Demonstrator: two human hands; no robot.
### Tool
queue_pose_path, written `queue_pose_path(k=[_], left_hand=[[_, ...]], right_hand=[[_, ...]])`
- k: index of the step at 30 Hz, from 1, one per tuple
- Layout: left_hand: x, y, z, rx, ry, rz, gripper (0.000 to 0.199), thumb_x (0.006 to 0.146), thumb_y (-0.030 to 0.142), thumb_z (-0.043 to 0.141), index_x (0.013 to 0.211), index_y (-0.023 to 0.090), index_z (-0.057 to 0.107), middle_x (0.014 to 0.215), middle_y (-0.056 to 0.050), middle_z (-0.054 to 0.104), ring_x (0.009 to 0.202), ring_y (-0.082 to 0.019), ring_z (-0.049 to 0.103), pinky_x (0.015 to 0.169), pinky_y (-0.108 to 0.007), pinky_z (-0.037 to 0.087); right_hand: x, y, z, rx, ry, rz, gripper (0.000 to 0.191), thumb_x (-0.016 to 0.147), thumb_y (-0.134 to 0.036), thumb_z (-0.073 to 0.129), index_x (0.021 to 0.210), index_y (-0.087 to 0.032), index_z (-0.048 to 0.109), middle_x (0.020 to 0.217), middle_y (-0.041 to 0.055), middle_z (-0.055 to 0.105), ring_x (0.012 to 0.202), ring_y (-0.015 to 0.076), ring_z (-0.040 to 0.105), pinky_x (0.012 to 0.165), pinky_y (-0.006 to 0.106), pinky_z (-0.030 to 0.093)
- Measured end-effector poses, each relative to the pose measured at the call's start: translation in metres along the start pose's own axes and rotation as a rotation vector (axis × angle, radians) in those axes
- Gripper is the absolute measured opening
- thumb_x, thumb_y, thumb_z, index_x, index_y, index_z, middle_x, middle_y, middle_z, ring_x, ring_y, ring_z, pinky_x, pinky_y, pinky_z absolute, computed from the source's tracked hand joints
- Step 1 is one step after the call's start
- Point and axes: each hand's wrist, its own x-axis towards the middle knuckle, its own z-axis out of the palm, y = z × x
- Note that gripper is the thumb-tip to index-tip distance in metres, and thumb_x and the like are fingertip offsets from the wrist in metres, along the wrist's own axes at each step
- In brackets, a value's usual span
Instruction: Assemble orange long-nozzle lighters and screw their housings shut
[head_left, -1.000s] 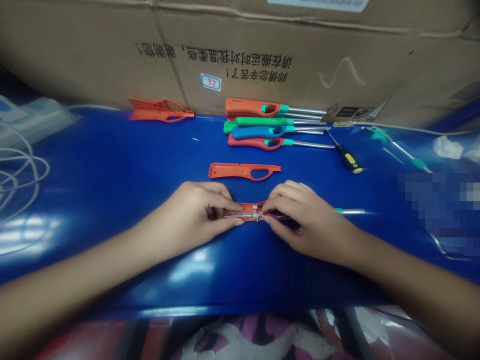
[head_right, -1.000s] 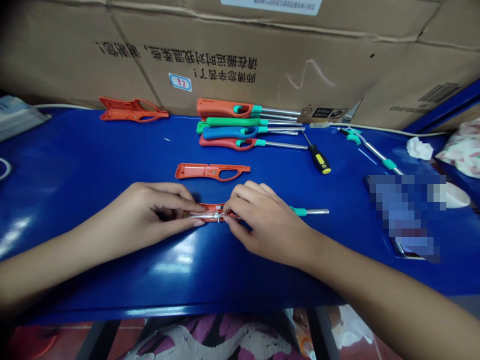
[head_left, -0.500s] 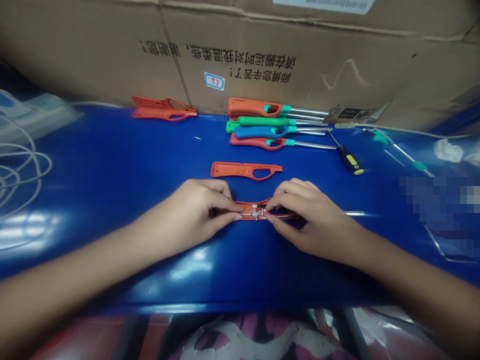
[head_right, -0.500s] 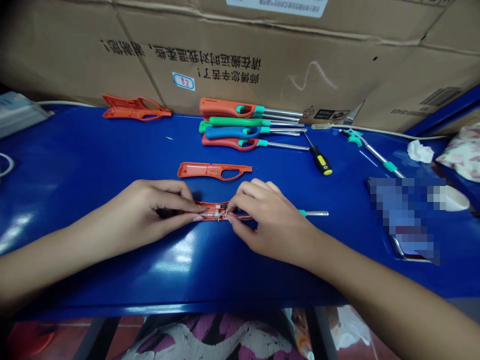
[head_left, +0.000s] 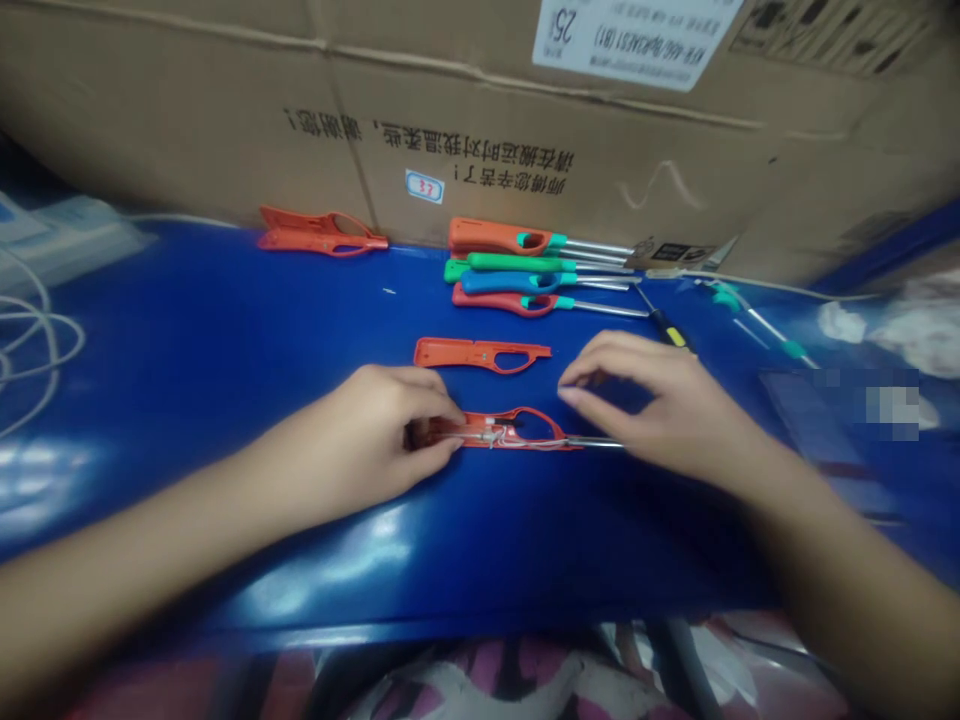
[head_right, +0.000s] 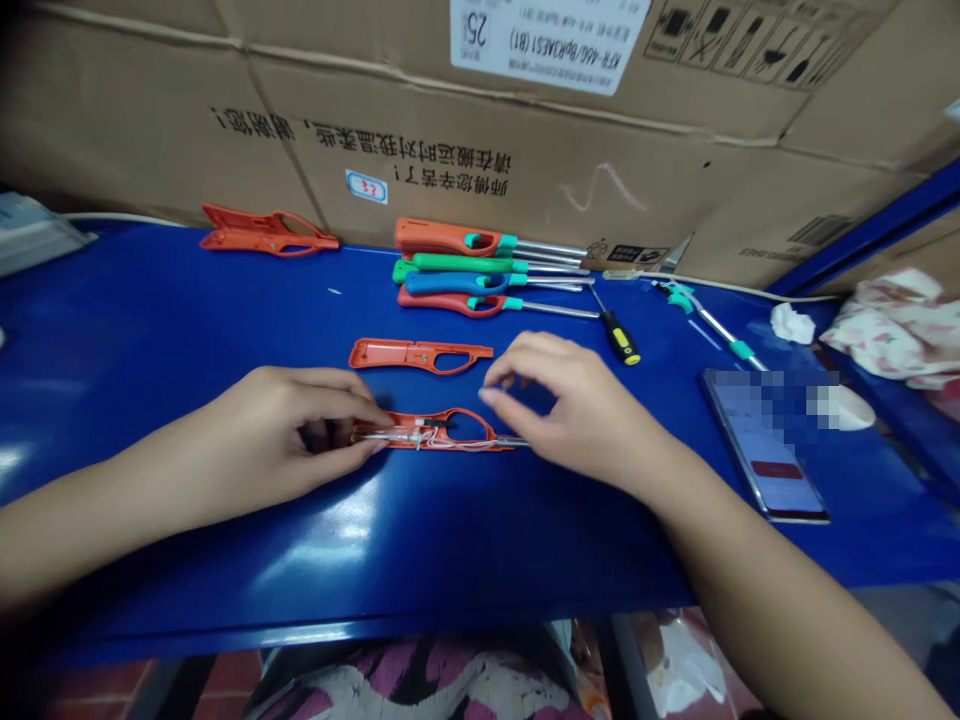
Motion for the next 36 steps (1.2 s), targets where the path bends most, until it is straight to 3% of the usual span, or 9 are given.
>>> queue_pose_path(k=[4,7,10,14,16,20,25,29,36], left_hand=[[0.001,-0.001,0.001,0.033,0.053,0.009,0.017,0.091,0.033,0.063,0.101,0.023,0.074,0.089,0.000,0.070,0.069,-0.013,0.063,0.060,-0.025,0.049],[0.003,0.000,0.003,0.058,0.092,0.063,0.018,0.094,0.034,0.060,0.104,0.024,0.072,0.096,-0.002,0.070,0.079,-0.015,0.064,0.066,-0.027,0.051],[0.005,0.000,0.009,0.078,0.091,0.179,0.019,0.096,0.032,0.057,0.108,0.025,0.070,0.106,-0.004,0.068,0.097,-0.019,0.063,0.082,-0.032,0.052],[0.006,-0.003,0.019,0.068,0.069,0.253,0.025,0.099,0.025,0.052,0.120,0.026,0.067,0.118,-0.006,0.064,0.110,-0.021,0.058,0.094,-0.036,0.049],[0.006,-0.004,0.022,0.052,0.064,0.254,0.026,0.100,0.024,0.051,0.121,0.025,0.066,0.120,-0.007,0.063,0.113,-0.022,0.057,0.096,-0.037,0.049],[0.005,-0.003,0.022,0.030,0.051,0.241,0.027,0.099,0.023,0.051,0.122,0.023,0.066,0.119,-0.009,0.064,0.113,-0.023,0.057,0.096,-0.039,0.049],[0.004,-0.001,0.020,0.032,0.047,0.224,0.026,0.099,0.022,0.051,0.121,0.022,0.066,0.117,-0.009,0.065,0.111,-0.024,0.058,0.094,-0.040,0.050],[0.004,-0.001,0.021,0.028,0.062,0.201,0.027,0.099,0.025,0.052,0.123,0.022,0.065,0.115,-0.009,0.065,0.111,-0.024,0.058,0.094,-0.040,0.050],[0.004,-0.001,0.024,-0.012,0.084,0.170,0.030,0.099,0.028,0.054,0.127,0.025,0.063,0.117,-0.007,0.066,0.113,-0.022,0.058,0.096,-0.039,0.048]], right_hand=[[0.002,0.032,-0.031,-0.353,0.276,0.118,0.007,0.088,-0.023,0.061,0.088,-0.021,0.068,0.085,0.0048,0.070,0.079,0.0203,0.064,0.076,0.034,0.049],[-0.001,0.060,-0.064,-0.526,0.346,0.447,0.012,0.085,-0.022,0.061,0.091,-0.019,0.071,0.094,0.0076,0.072,0.087,0.0228,0.067,0.083,0.035,0.051],[-0.004,0.088,-0.093,-0.622,0.247,0.833,0.023,0.090,-0.020,0.056,0.107,-0.017,0.071,0.110,0.0113,0.071,0.101,0.0252,0.066,0.093,0.038,0.050],[0.001,0.130,-0.104,-0.572,0.072,0.959,0.025,0.090,-0.017,0.064,0.114,-0.016,0.069,0.115,0.0123,0.069,0.108,0.0241,0.065,0.095,0.037,0.052],[0.005,0.149,-0.098,-0.553,-0.008,1.030,0.032,0.095,-0.034,0.063,0.123,-0.018,0.062,0.126,0.0091,0.063,0.108,0.0224,0.064,0.092,0.044,0.055],[0.009,0.167,-0.084,-0.476,-0.050,1.084,0.037,0.096,-0.037,0.062,0.128,-0.018,0.059,0.129,0.0102,0.061,0.109,0.0229,0.063,0.091,0.044,0.056],[0.014,0.154,-0.084,-0.281,0.030,1.047,0.036,0.096,-0.037,0.062,0.127,-0.019,0.060,0.129,0.0098,0.061,0.110,0.0227,0.063,0.091,0.043,0.055],[0.022,0.114,-0.082,-0.022,0.155,0.957,0.031,0.096,-0.034,0.062,0.121,-0.016,0.061,0.120,0.0106,0.064,0.100,0.0212,0.067,0.084,0.040,0.058],[0.019,0.022,-0.026,0.573,0.108,0.640,0.037,0.079,-0.044,0.077,0.106,-0.021,0.066,0.094,0.0031,0.071,0.084,0.0156,0.071,0.077,0.032,0.061]])
